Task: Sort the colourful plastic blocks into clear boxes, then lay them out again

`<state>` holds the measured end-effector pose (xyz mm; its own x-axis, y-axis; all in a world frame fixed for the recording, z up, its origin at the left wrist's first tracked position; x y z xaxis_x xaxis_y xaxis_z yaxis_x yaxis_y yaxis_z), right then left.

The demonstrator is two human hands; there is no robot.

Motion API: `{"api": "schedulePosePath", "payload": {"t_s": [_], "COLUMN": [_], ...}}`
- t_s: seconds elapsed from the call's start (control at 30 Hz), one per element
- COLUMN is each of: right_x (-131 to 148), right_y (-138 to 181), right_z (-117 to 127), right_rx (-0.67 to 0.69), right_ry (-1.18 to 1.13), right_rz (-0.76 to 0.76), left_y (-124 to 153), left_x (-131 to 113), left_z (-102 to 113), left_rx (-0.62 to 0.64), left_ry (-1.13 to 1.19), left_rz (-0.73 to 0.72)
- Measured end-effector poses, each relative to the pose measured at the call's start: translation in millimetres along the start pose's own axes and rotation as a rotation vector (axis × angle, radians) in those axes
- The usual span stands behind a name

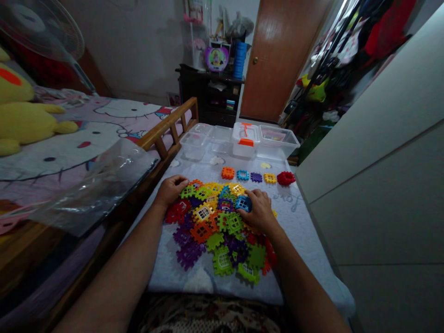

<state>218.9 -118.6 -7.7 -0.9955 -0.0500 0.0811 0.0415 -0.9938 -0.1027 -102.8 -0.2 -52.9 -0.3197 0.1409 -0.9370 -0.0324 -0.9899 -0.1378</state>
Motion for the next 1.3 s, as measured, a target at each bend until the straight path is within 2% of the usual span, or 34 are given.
{"api": "schedulePosePath", "payload": {"t_s": [0.53, 0.9, 1.0, 1.1, 1.3], "right_x": [5.5, -0.5, -13.3, -26.0, -36.0], "right_y": [0.2, -1.8, -17.1, -47.8, -118.3], "right_z": [10.2, 14.0, 22.4, 28.3, 14.8], "right_rx": [0.029, -0.052, -0.113, -0.151, -0.015], "right_ry": [0.089, 0.101, 0.099, 0.118, 0.182], "right_rz": [0.006, 0.005, 0.001, -0.004, 0.045], "left_y": [0.2, 0.3, 0.7, 1.0, 1.4], "left_x": [-2.6, -0.6, -1.3, -2.4, -3.4], "left_z": [0.0, 0.7, 0.4, -0.2, -0.3], "left_rx": [-0.006, -0.004, -0.002, -0.003, -0.003], "left_ry": [0.008, 0.012, 0.015, 0.014, 0.027], "left_rz": [0.006, 0.018, 0.03, 0.023, 0.009]}}
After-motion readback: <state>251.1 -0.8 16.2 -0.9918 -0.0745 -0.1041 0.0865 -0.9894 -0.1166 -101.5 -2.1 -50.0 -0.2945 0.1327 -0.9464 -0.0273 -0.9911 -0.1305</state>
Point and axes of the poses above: each hand's wrist, its own y-axis away from the middle knuckle, its own z-axis out of the back of the hand, x = y × z, the point moved 3 cm from there along -y, towards the middle knuckle, and after that the axes turned 12 degrees about y, right-handed, at the moved point
